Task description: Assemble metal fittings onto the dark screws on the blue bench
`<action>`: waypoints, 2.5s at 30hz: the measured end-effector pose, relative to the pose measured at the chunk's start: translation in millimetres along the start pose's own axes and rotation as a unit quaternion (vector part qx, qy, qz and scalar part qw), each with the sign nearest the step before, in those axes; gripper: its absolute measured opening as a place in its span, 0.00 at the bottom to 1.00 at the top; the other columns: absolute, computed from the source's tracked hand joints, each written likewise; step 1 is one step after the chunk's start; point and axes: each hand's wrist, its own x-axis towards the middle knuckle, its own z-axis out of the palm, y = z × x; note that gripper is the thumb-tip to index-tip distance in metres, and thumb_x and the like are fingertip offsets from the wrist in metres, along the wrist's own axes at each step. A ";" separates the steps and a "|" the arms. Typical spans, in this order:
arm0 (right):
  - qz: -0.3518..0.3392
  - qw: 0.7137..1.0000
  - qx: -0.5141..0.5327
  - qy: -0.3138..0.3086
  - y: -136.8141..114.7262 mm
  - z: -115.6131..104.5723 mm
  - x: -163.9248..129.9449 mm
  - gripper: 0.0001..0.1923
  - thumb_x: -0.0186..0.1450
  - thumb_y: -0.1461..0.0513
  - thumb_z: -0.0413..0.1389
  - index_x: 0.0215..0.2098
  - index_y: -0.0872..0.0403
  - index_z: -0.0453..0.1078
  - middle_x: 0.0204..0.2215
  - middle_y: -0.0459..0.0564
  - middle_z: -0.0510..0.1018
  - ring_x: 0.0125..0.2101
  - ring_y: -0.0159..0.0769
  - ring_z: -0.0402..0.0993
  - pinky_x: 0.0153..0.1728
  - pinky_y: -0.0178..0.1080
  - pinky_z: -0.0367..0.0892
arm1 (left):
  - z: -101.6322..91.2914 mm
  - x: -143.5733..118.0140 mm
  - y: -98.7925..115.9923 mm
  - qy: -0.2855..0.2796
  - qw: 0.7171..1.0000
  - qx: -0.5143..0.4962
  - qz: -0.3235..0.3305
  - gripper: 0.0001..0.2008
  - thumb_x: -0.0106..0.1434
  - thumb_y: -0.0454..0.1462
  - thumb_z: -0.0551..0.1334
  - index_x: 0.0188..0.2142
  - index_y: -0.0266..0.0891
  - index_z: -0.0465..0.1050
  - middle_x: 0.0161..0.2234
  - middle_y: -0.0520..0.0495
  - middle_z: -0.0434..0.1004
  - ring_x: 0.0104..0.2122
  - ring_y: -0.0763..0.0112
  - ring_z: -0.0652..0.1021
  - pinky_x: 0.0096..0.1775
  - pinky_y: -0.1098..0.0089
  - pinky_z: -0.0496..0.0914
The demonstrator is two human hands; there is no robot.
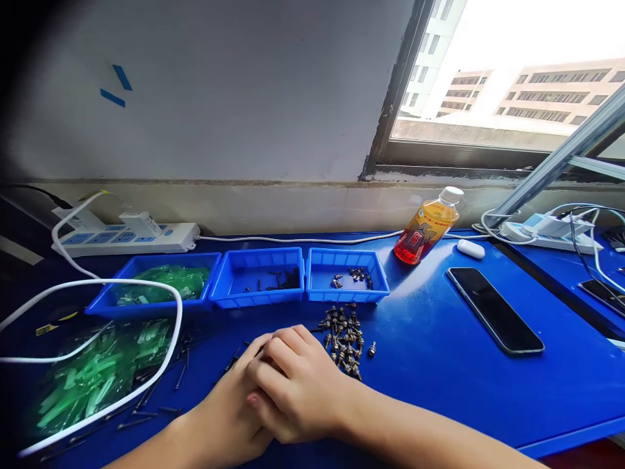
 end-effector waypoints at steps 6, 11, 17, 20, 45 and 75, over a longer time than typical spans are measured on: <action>0.073 0.996 0.048 -0.005 -8.8 -5.5 -12.4 0.12 0.58 0.66 0.50 0.41 0.55 0.63 0.34 0.53 0.71 0.36 0.38 0.64 0.37 0.41 0.64 | -2.8 6.9 4.3 -0.052 0.998 -0.001 -0.035 0.23 0.57 0.38 0.58 0.53 0.52 0.62 0.54 0.52 0.67 0.52 0.61 0.64 0.55 0.53 0.56; 0.086 0.994 0.064 0.027 -7.0 -0.6 -12.0 0.11 0.58 0.65 0.49 0.40 0.54 0.62 0.33 0.52 0.70 0.34 0.38 0.63 0.36 0.41 0.63 | -4.9 10.1 5.3 -0.066 0.997 0.034 -0.019 0.21 0.58 0.38 0.58 0.52 0.51 0.64 0.52 0.51 0.69 0.52 0.61 0.65 0.55 0.53 0.57; 0.076 0.994 0.056 0.047 -4.2 1.4 -11.5 0.07 0.60 0.64 0.48 0.37 0.55 0.64 0.33 0.53 0.69 0.34 0.39 0.60 0.35 0.43 0.62 | -6.5 13.0 2.5 -0.077 0.995 0.066 0.015 0.16 0.59 0.35 0.56 0.47 0.45 0.69 0.45 0.47 0.74 0.49 0.59 0.67 0.53 0.53 0.58; 0.075 0.994 0.050 0.055 -3.3 1.6 -9.9 0.06 0.61 0.63 0.49 0.36 0.56 0.65 0.31 0.53 0.68 0.33 0.38 0.60 0.35 0.43 0.62 | -8.8 12.5 -1.6 -0.092 0.993 0.069 0.020 0.13 0.59 0.33 0.54 0.43 0.40 0.72 0.42 0.45 0.75 0.46 0.59 0.69 0.51 0.55 0.60; 0.077 0.990 0.070 0.095 2.3 2.2 -13.3 0.05 0.63 0.65 0.47 0.32 0.53 0.65 0.27 0.50 0.68 0.30 0.36 0.62 0.33 0.41 0.61 | -12.7 18.9 4.3 -0.093 0.991 0.091 -0.017 0.13 0.63 0.36 0.51 0.45 0.37 0.69 0.40 0.42 0.75 0.44 0.59 0.72 0.45 0.59 0.64; 0.123 0.978 0.150 0.077 -4.0 -16.3 -3.4 0.08 0.63 0.66 0.49 0.41 0.54 0.62 0.33 0.51 0.69 0.33 0.34 0.66 0.33 0.39 0.66 | -20.0 10.0 -2.7 0.135 0.989 0.054 0.002 0.13 0.63 0.35 0.49 0.30 0.36 0.70 0.28 0.46 0.76 0.34 0.67 0.73 0.40 0.63 0.67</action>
